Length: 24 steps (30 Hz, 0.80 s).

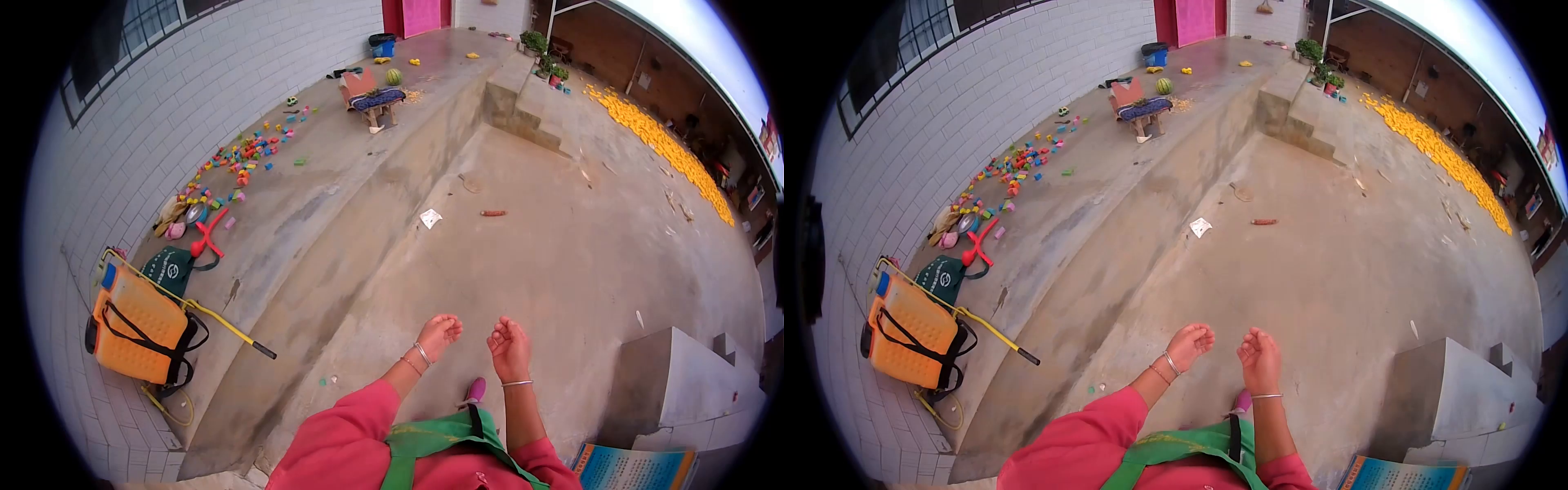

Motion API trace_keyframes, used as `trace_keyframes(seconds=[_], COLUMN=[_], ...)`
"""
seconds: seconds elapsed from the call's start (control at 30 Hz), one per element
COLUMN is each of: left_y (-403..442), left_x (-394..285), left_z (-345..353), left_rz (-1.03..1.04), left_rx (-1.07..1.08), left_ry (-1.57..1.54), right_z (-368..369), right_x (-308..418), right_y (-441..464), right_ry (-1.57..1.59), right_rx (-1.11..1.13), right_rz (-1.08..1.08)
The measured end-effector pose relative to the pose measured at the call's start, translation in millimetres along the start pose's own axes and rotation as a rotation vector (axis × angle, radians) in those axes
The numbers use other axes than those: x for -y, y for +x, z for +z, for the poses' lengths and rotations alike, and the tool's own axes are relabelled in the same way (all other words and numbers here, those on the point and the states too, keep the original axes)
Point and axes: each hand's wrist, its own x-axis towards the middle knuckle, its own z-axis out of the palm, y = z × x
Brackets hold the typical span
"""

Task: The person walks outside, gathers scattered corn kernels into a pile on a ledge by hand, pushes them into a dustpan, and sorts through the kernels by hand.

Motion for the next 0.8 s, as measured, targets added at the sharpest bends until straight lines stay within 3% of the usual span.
trace_keyframes(seconds=[0.07,0.2,0.43,0.6,0.67,0.8], left_y=[47,153,265,323,354,441], left_x=[0,-6,-109,-172,-196,-245], left_z=[24,44,59,38,23,-27], left_rz=[-0.093,-0.077,0.056,0.222,0.232,0.267], left_rx=[0.035,0.016,-0.229,-0.35,-0.494,-0.508], left_ry=[-0.036,-0.127,-0.311,-0.394,-0.473,-0.584], right_z=[-3,3,87,143,166,214], right_x=[17,64,143,106,88,62], right_y=[55,177,382,496,542,641], right_ry=[-0.004,-0.004,-0.023,-0.074,-0.096,-0.166], right_rx=[-0.005,0.03,0.16,0.283,0.29,0.322], right_rz=[0.004,0.042,0.113,0.307,0.35,0.391])
